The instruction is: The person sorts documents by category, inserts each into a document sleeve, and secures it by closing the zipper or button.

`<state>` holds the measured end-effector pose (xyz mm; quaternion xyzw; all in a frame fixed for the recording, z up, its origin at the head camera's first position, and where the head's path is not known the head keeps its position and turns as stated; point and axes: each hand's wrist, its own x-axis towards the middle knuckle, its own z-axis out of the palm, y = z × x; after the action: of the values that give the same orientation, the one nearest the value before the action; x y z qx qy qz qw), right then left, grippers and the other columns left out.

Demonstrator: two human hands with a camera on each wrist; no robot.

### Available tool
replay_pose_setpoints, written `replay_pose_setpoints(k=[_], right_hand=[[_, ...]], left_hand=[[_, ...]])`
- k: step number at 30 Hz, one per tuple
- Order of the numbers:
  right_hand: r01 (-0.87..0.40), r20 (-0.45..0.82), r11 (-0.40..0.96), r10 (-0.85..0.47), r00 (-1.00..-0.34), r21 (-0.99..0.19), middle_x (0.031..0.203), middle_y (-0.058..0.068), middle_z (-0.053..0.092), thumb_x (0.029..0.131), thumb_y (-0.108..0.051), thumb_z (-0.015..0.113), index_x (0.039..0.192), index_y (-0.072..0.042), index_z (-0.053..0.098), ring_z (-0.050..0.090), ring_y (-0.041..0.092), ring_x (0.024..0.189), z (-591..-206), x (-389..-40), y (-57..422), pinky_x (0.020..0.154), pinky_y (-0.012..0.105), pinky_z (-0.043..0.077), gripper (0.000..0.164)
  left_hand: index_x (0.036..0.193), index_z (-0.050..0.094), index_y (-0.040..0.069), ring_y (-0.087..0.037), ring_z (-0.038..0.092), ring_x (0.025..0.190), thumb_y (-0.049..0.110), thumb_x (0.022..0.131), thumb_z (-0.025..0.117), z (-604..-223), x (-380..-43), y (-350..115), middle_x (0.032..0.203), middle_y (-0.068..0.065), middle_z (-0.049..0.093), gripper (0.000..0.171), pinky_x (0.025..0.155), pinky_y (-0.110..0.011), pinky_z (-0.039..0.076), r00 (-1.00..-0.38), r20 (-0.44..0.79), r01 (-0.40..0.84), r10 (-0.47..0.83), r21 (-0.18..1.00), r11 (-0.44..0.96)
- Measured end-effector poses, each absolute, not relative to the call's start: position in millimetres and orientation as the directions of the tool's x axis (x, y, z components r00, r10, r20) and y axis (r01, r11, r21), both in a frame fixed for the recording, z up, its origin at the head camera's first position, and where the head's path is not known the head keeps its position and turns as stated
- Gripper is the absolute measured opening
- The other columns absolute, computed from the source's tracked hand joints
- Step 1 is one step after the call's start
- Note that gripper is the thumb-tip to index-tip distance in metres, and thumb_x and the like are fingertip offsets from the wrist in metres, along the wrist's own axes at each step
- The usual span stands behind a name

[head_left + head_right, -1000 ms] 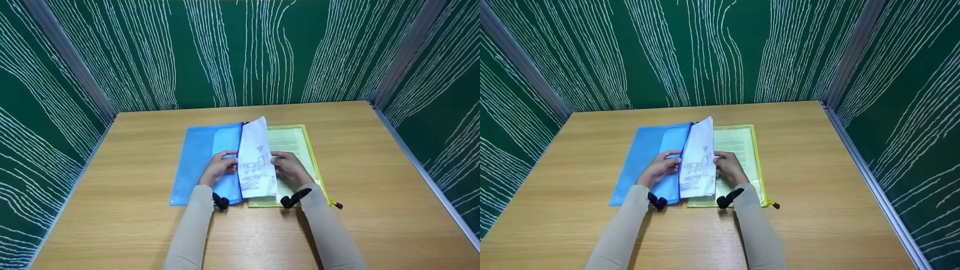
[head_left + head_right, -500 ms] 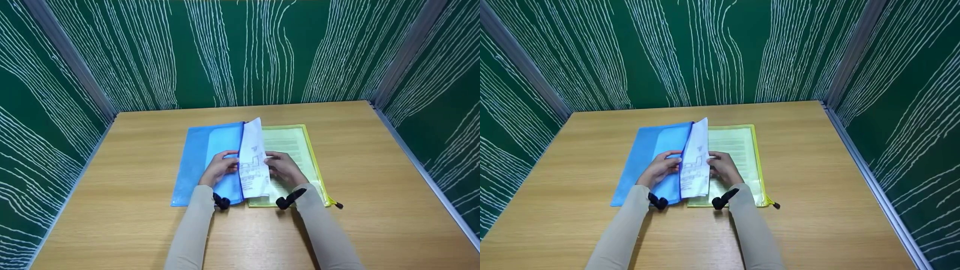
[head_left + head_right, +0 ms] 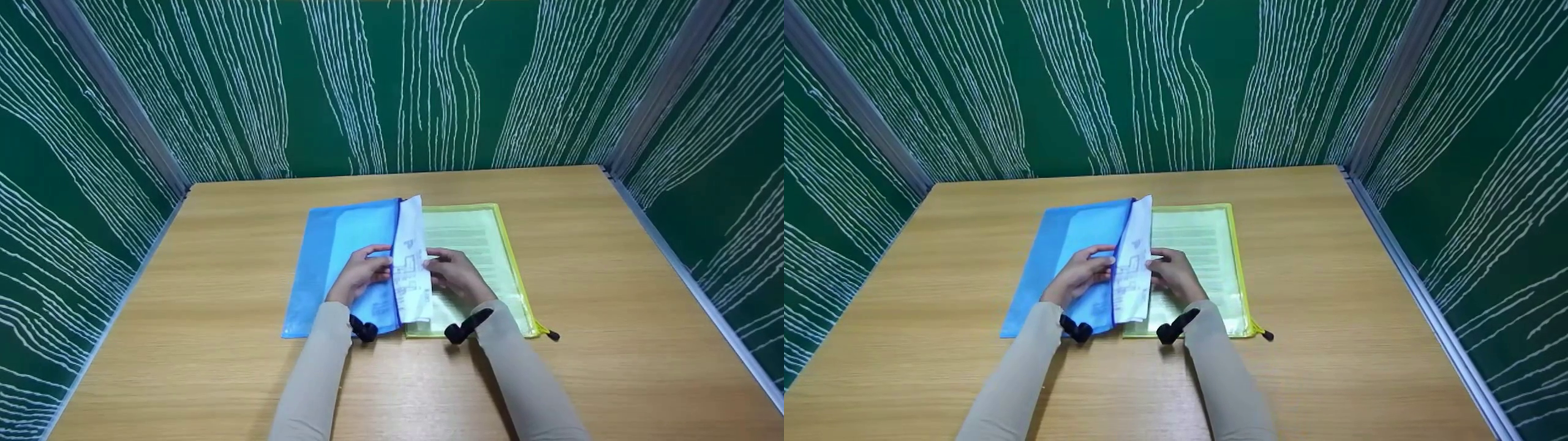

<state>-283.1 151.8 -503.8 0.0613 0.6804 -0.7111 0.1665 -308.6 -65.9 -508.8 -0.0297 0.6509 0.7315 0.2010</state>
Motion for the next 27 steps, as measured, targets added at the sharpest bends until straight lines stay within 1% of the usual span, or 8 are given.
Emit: replay_pose_setpoints(k=[5,9,11,14,18,27], right_hand=[[0.322,-0.319,-0.017,-0.115,-0.941,-0.946,0.101,0.007,0.060,0.092,-0.005,0.061,0.137,-0.002,0.050,0.060,0.010,0.072,-505,-284,147,0.059,0.020,0.049,0.046],[0.341,-0.338,-0.024,-0.074,-0.938,-0.940,0.101,0.008,0.061,0.090,-0.005,0.064,0.130,-0.004,0.057,0.064,0.012,0.078,-504,-285,142,0.065,0.022,0.054,0.041],[0.342,-0.340,-0.028,-0.060,-0.939,-0.939,0.100,0.008,0.062,0.089,-0.004,0.065,0.128,-0.004,0.059,0.064,0.013,0.078,-504,-285,140,0.066,0.022,0.055,0.039],[0.336,-0.334,-0.039,-0.047,-0.941,-0.941,0.096,0.008,0.064,0.088,-0.003,0.066,0.125,-0.003,0.060,0.065,0.013,0.075,-503,-285,137,0.064,0.022,0.055,0.038],[0.315,-0.314,-0.026,-0.041,-0.949,-0.949,0.090,0.006,0.063,0.087,-0.002,0.067,0.124,0.000,0.060,0.064,0.011,0.071,-502,-284,133,0.062,0.021,0.054,0.038],[0.314,-0.314,0.005,-0.018,-0.949,-0.949,0.090,0.006,0.064,0.086,-0.002,0.068,0.124,0.000,0.061,0.063,0.010,0.068,-502,-283,126,0.061,0.022,0.055,0.039]], left_hand=[[0.130,0.058,0.009,-0.012,0.060,0.062,0.004,0.088,0.063,-508,-309,-64,0.082,-0.007,0.064,0.042,0.061,-0.024,0.054,-0.916,-0.310,-0.337,0.254,0.939,-0.070],[0.128,0.058,0.008,-0.012,0.061,0.062,0.004,0.088,0.063,-508,-309,-63,0.081,-0.007,0.064,0.041,0.061,-0.023,0.054,-0.914,-0.313,-0.342,0.260,0.937,-0.075],[0.128,0.058,0.008,-0.012,0.061,0.062,0.004,0.088,0.063,-508,-309,-62,0.080,-0.007,0.064,0.041,0.061,-0.024,0.054,-0.913,-0.313,-0.344,0.262,0.936,-0.080],[0.128,0.058,0.007,-0.012,0.061,0.061,0.003,0.087,0.063,-508,-309,-60,0.077,-0.006,0.063,0.041,0.060,-0.023,0.054,-0.913,-0.314,-0.346,0.259,0.934,-0.087],[0.128,0.058,0.006,-0.010,0.060,0.059,0.002,0.088,0.063,-507,-308,-58,0.074,-0.004,0.062,0.041,0.059,-0.022,0.054,-0.915,-0.308,-0.343,0.261,0.934,-0.097],[0.127,0.058,0.007,-0.010,0.060,0.060,0.004,0.088,0.063,-506,-306,-58,0.074,-0.004,0.062,0.039,0.060,-0.022,0.054,-0.912,-0.317,-0.352,0.261,0.931,-0.097]])
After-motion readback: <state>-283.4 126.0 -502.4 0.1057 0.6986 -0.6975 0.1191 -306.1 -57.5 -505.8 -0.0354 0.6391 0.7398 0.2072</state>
